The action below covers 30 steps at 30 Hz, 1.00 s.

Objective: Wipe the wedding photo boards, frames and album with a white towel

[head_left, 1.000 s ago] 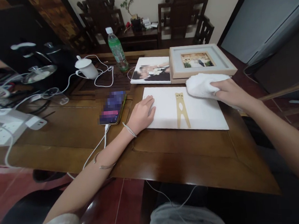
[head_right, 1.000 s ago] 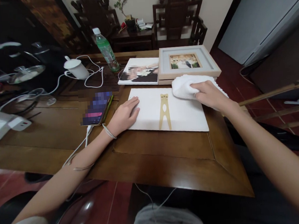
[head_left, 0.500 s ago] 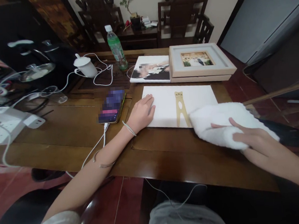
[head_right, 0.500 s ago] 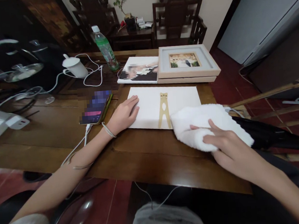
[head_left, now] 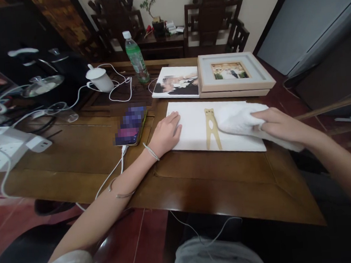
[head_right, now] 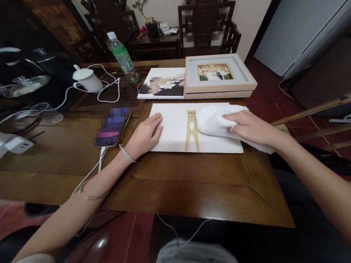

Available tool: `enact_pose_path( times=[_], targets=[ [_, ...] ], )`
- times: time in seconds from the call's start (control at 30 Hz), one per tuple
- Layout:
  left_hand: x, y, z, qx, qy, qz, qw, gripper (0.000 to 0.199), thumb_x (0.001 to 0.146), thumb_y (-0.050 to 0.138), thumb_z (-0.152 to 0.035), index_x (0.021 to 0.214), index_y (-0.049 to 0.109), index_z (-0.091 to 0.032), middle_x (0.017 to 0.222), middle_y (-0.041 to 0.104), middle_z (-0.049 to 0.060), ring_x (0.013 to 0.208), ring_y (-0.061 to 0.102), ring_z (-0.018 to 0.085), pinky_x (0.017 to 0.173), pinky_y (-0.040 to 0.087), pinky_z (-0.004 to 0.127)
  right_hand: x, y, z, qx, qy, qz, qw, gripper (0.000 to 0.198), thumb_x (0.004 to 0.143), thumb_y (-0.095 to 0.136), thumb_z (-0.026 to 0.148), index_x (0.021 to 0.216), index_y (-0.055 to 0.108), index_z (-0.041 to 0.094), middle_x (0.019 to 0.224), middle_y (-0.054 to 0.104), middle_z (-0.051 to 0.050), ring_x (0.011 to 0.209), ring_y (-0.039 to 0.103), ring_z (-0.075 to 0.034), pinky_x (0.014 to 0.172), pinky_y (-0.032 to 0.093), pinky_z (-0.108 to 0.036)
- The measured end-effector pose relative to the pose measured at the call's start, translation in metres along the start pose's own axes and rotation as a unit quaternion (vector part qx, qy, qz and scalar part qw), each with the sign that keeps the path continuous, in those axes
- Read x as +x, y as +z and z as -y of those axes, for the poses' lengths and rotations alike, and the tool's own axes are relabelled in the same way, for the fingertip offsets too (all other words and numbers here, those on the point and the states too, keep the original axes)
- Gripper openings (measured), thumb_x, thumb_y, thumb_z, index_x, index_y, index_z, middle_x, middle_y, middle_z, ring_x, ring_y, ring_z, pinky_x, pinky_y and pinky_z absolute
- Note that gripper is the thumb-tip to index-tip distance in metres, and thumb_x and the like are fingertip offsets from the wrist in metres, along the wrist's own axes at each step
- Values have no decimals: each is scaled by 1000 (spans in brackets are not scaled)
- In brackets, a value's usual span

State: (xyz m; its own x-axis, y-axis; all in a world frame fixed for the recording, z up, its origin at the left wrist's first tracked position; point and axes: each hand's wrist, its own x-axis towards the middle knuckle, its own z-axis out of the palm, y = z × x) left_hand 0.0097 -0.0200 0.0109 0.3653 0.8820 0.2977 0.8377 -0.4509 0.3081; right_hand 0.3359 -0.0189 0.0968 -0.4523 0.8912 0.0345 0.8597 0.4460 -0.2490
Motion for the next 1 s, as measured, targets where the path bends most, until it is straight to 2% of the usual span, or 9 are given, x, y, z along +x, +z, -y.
enact_pose_path(
  times=[0.13, 0.2, 0.27, 0.37, 0.53, 0.67, 0.8, 0.9, 1.0],
  targets=[
    [0, 0, 1, 3, 3, -4, 1000, 41, 95, 40, -21, 130, 56, -8, 144, 53, 18, 139, 45, 28, 116, 37, 44, 28, 20, -1, -5, -55, 16, 998, 14, 74, 38, 12, 68, 38, 25, 71, 56, -5, 77, 59, -25, 81, 45, -42],
    [0, 0, 1, 3, 3, -3, 1000, 41, 95, 40, -21, 130, 56, -7, 144, 53, 19, 139, 45, 28, 116, 37, 44, 29, 36, 4, -52, -66, -10, 996, 16, 74, 38, 9, 76, 46, 23, 92, 65, -10, 102, 61, -30, 96, 41, -54],
    [0, 0, 0, 4, 0, 2, 1000, 41, 96, 40, -21, 131, 55, -5, 145, 52, 20, 140, 44, 28, 117, 36, 43, 18, 51, 13, -90, -83, -22, 992, 24, 74, 37, 5, 86, 53, 19, 128, 61, -17, 133, 46, -37, 104, 30, -68],
    [0, -1, -1, 7, -2, 6, 1000, 41, 96, 40, -21, 131, 55, -5, 146, 51, 20, 140, 44, 28, 117, 36, 44, -16, 60, 33, -112, -100, -6, 989, 31, 73, 36, 0, 88, 59, 16, 154, 41, -17, 145, 25, -43, 103, 28, -76],
    [0, 0, 0, 10, 1, 1, 1000, 39, 96, 41, -21, 130, 55, -7, 145, 52, 19, 139, 45, 29, 116, 37, 45, -85, 42, 56, -70, -144, 30, 987, 35, 71, 38, 2, 87, 64, 20, 150, 48, -10, 142, 35, -37, 107, 37, -69],
    [0, 0, 0, 11, 9, 1, 1000, 39, 96, 40, -20, 128, 56, -5, 144, 53, 20, 139, 44, 30, 116, 38, 46, -105, 24, 45, -18, -162, 71, 984, 40, 70, 41, 5, 93, 67, 25, 141, 58, -4, 138, 45, -30, 110, 41, -55],
    [0, -1, 0, 6, 8, 3, 1000, 40, 96, 39, -21, 129, 56, -4, 144, 52, 21, 139, 45, 31, 116, 38, 46, -72, 21, 15, -7, -62, 44, 997, 36, 79, 38, 14, 98, 66, 22, 107, 72, -13, 114, 63, -32, 93, 52, -49],
    [0, 0, 0, 2, 6, 0, 1000, 41, 96, 39, -21, 130, 56, -4, 144, 52, 21, 139, 44, 31, 116, 37, 46, -24, 29, 3, 8, -38, 26, 999, 27, 78, 37, 18, 90, 60, 21, 79, 66, -9, 87, 66, -30, 91, 50, -54],
    [0, 4, 2, -4, 5, -7, 1000, 43, 96, 40, -21, 132, 53, -1, 144, 52, 23, 140, 44, 30, 117, 35, 45, 16, 45, 14, 12, -8, -14, 1000, 25, 77, 37, 16, 93, 55, 20, 91, 68, -11, 98, 65, -32, 103, 36, -68]
  ],
)
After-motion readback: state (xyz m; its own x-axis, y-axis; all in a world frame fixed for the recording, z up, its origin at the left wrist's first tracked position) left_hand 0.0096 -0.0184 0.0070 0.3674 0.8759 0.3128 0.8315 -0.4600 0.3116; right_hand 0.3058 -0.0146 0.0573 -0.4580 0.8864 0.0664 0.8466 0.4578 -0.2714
